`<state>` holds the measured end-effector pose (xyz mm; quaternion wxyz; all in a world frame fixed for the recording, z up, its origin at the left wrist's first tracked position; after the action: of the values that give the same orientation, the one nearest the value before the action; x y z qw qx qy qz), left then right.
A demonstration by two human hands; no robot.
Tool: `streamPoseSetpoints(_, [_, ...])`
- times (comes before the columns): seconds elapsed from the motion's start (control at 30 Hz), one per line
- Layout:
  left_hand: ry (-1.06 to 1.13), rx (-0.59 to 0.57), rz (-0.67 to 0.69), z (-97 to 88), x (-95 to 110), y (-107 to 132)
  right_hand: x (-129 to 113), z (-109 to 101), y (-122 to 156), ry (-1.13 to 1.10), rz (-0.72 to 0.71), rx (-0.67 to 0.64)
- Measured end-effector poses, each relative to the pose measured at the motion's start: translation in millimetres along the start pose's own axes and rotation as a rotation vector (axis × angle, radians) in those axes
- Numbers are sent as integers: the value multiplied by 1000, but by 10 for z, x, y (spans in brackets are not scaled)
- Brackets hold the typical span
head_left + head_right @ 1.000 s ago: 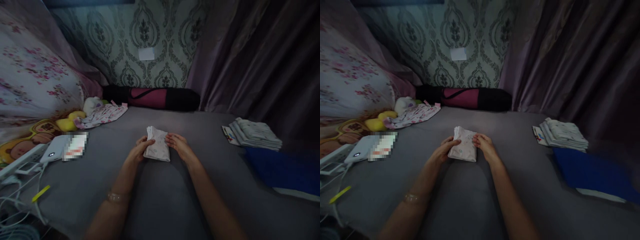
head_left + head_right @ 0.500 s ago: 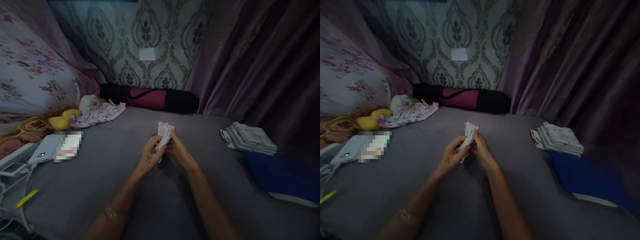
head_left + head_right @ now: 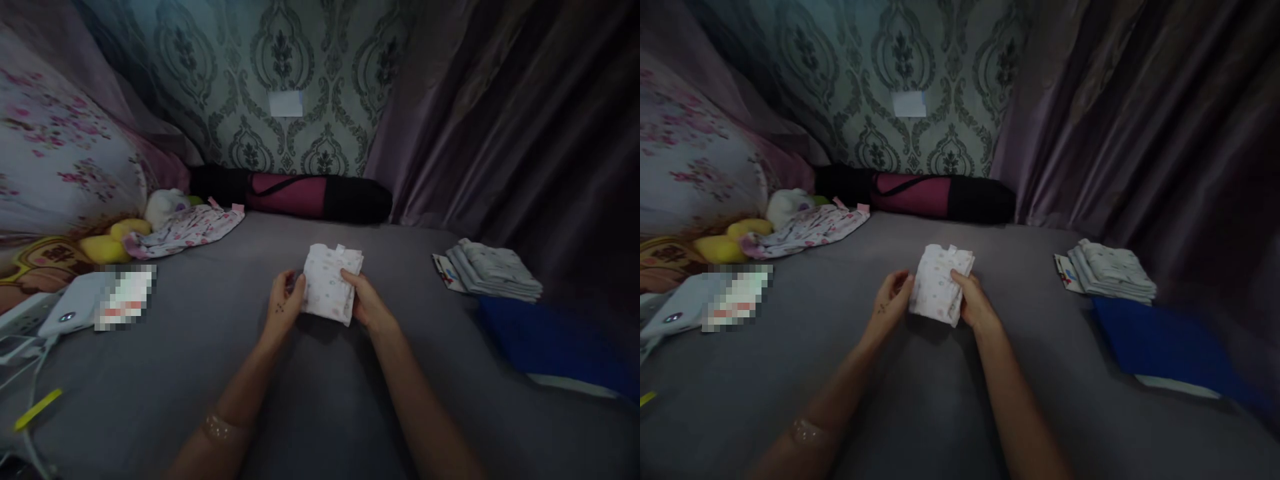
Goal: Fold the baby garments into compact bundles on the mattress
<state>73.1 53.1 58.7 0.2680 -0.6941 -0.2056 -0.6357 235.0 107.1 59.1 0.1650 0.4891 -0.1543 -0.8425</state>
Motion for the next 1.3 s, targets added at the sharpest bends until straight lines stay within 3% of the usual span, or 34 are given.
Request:
streamPoseSetpoints(0.13, [210, -266, -611, 152, -304, 16, 130, -36, -85, 33, 154, -97])
streamPoseSetpoints(0.17, [234, -313, -691, 181, -333, 42, 155, -61, -108, 44, 153, -101])
streamPoseSetpoints(0.23, [215, -332, -703, 191, -361, 55, 185, -116, -136, 86, 115, -98])
streamPoseSetpoints(0.43, [182, -307, -333, 167, -368, -20, 130, -226, -157, 369, -150, -151])
streamPoseSetpoints(0.57, [109, -347, -151, 206, -390, -54, 31, -350, -300, 489, -378, -10])
streamPoseSetpoints(0.67, [-86, -327, -37, 196, -457, -69, -23, -400, -318, 741, -528, 110])
streamPoseSetpoints(0.77, [-235, -320, 118, 170, -493, -51, -100, -396, -154, 1061, -687, 192])
streamPoseSetpoints(0.87, [-377, -273, 327, 120, -401, -60, -188, -456, 129, 1310, -816, 246])
streamPoseSetpoints(1.0, [-511, -168, 572, 62, -82, -208, -200, -792, 560, 1452, -914, 198])
streamPoseSetpoints(1.1, [-655, -289, 736, 175, 72, -285, -98, -1177, 891, 1510, -988, 155])
streamPoseSetpoints(1.2, [-806, -451, 822, 377, -8, -257, 62, -1556, 1131, 1597, -967, 199])
streamPoseSetpoints(1.3, [-872, -525, 807, 572, -225, -195, 198, -1780, 1267, 1681, -964, 266])
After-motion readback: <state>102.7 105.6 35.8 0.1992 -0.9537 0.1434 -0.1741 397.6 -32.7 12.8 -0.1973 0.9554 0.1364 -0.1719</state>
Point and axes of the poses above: each hand's wrist, its own y-axis away from the middle knuckle, its own z-axis out of the palm, x = y × z, the point moved 5 cm from there along -y, towards the middle knuckle, and after that the axes turned 10 degrees about x, right-handed, at the moved point
